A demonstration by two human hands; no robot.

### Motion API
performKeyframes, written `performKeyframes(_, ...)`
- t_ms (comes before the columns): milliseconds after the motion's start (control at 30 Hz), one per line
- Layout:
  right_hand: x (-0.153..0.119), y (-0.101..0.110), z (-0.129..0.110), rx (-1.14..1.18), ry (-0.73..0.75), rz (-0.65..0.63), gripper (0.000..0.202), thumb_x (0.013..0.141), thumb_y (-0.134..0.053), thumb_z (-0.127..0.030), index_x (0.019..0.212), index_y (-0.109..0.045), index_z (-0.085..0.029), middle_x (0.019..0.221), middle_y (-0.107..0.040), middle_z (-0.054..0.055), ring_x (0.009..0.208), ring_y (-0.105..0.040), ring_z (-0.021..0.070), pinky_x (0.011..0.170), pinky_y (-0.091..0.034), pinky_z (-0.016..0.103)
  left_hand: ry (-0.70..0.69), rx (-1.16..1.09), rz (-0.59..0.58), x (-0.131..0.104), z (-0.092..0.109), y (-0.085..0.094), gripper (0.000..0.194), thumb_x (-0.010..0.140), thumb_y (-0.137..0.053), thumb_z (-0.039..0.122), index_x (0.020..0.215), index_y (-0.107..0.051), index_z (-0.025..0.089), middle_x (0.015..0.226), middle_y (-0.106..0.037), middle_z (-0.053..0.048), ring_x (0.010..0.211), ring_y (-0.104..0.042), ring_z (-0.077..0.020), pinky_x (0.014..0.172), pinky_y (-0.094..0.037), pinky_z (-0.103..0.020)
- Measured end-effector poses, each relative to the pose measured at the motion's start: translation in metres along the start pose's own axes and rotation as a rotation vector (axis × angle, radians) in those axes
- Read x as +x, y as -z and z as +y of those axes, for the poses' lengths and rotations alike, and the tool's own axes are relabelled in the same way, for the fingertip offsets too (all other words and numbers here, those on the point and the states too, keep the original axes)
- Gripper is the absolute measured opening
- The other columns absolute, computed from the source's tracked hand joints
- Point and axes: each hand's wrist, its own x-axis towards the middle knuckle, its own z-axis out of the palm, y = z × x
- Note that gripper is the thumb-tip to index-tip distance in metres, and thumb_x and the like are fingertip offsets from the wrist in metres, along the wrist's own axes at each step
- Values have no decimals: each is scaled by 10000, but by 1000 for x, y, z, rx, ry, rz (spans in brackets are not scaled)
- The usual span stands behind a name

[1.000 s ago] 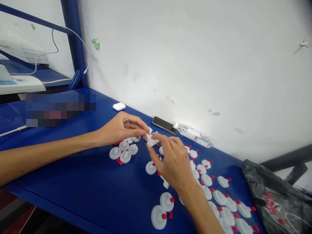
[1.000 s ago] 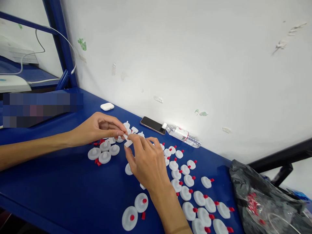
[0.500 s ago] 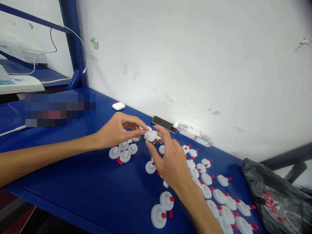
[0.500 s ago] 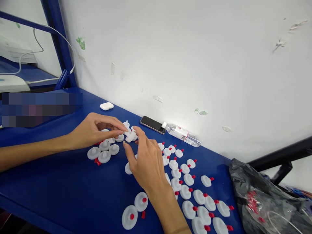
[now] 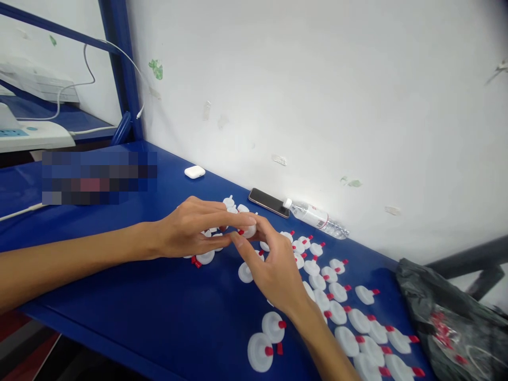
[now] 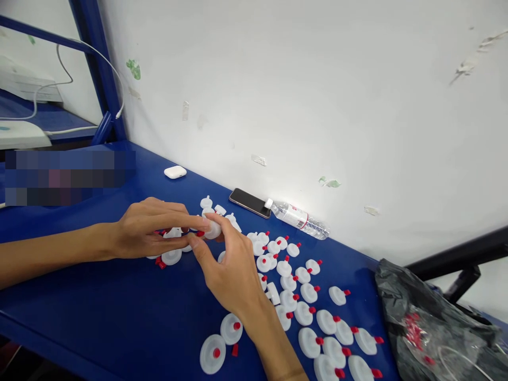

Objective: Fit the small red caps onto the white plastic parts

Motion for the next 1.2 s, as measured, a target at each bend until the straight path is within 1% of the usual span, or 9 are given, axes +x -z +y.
performKeyframes(100,0,-1,-2,38,-1,10,348,975,-645,-313,1320,-625,-270,1238,-744,34,1041,-720,212,965,-581,375,-26,35,3,0,1,-1,230,993,-614,330,1181,-746,335,833,-802,14,655,-690,-112,600,-489,-213)
performKeyframes(200,1,-3,-2,111,-22,7,336,967,-639,-293,1302,-635,-269,1183,-756,30,984,-733,201,918,-607,358,-21,35,6,-1,0,-4,219,992,-624,352,1170,-751,335,818,-800,14,683,-714,-118,601,-501,-215)
performKeyframes(300,1,-3,-1,144,-24,21,338,944,-663,-300,1280,-655,-267,1149,-763,29,966,-744,205,889,-624,353,-118,41,54,-2,-2,-5,269,977,-657,281,1237,-709,331,889,-813,20,729,-736,-110,639,-528,-199)
performKeyframes(433,3,-1,-2,152,-49,63,377,869,-708,-243,1246,-696,-253,1057,-792,20,946,-768,217,869,-640,351,-244,81,101,-1,-2,-4,384,944,-712,184,1304,-630,289,1008,-812,3,839,-757,-116,720,-557,-182)
performKeyframes(600,4,2,-8,159,-119,91,398,798,-737,-222,1195,-742,-233,1052,-813,21,964,-785,242,830,-658,341,-310,67,136,1,-2,-6,332,940,-728,166,1261,-652,202,1050,-799,-42,935,-754,-113,809,-576,-156)
performKeyframes(733,4,3,-11,133,-120,88,356,773,-734,-204,1126,-772,-227,994,-814,10,910,-791,243,776,-662,318,-308,46,101,0,-3,-6,321,938,-721,146,1251,-662,183,1095,-784,-77,940,-758,-129,745,-581,-175)
performKeyframes(900,3,2,-12,109,-69,81,296,795,-698,-163,1067,-782,-245,907,-791,-29,857,-789,214,769,-649,284,-324,83,85,-1,-3,-6,284,944,-705,143,1219,-657,191,1063,-783,-73,881,-757,-136,619,-545,-197)
performKeyframes(1100,4,1,-7,70,-1,109,324,823,-678,-167,1127,-734,-263,999,-776,-28,894,-760,187,827,-623,280,-284,88,72,0,-3,-7,237,975,-672,187,1210,-654,215,1067,-779,-64,917,-755,-134,668,-568,-185)
performKeyframes(1200,4,3,-5,13,15,89,283,862,-661,-190,1125,-710,-281,993,-759,-35,880,-731,176,835,-601,291,-278,106,60,1,-3,-6,196,996,-641,202,1188,-668,227,1052,-779,-57,905,-753,-132,647,-559,-181)
